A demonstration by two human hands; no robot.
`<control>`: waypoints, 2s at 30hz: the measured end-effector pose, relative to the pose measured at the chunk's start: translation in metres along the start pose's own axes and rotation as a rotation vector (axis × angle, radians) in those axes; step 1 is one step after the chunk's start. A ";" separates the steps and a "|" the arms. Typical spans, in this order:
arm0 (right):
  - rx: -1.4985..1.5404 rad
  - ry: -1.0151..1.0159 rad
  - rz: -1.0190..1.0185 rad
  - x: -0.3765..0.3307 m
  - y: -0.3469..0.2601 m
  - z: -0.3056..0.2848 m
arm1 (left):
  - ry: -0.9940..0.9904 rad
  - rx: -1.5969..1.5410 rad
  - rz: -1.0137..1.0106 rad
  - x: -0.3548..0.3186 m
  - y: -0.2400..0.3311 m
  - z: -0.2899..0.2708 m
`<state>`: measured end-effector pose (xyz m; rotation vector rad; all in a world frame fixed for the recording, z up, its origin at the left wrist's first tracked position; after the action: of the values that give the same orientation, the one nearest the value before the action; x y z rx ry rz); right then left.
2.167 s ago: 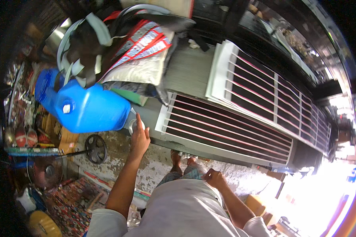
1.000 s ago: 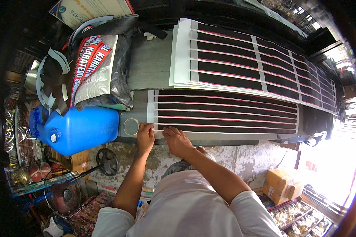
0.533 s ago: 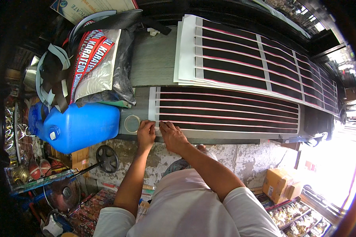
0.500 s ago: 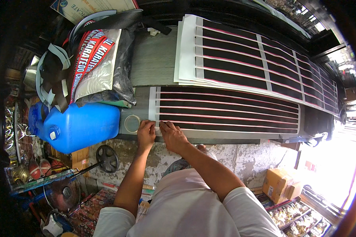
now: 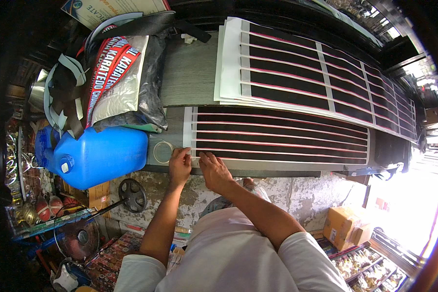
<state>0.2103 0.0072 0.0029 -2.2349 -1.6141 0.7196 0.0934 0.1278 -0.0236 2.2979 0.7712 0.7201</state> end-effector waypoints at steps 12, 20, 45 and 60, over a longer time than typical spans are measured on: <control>-0.090 0.029 -0.019 -0.001 0.010 0.010 | 0.027 0.032 0.006 0.000 0.008 0.000; -0.161 -0.037 -0.023 0.000 0.002 0.004 | 0.024 0.013 -0.021 -0.006 0.003 0.003; -0.160 -0.115 0.040 0.010 0.010 0.003 | -0.528 0.218 0.372 0.044 0.029 -0.001; -0.113 -0.114 0.067 0.009 0.012 0.004 | -0.696 0.393 0.528 0.056 0.029 0.009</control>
<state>0.2198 0.0115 -0.0090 -2.3771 -1.6786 0.8051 0.1476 0.1434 0.0063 2.8749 -0.0345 -0.0795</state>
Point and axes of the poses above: each hand's wrist, its own x-axis towards the middle knuckle, its own z-axis out of the palm, y = z × x, the point moved 6 cm from there along x, towards the middle knuckle, and after that the axes turned 14 degrees about z, right-handed, at the moved point
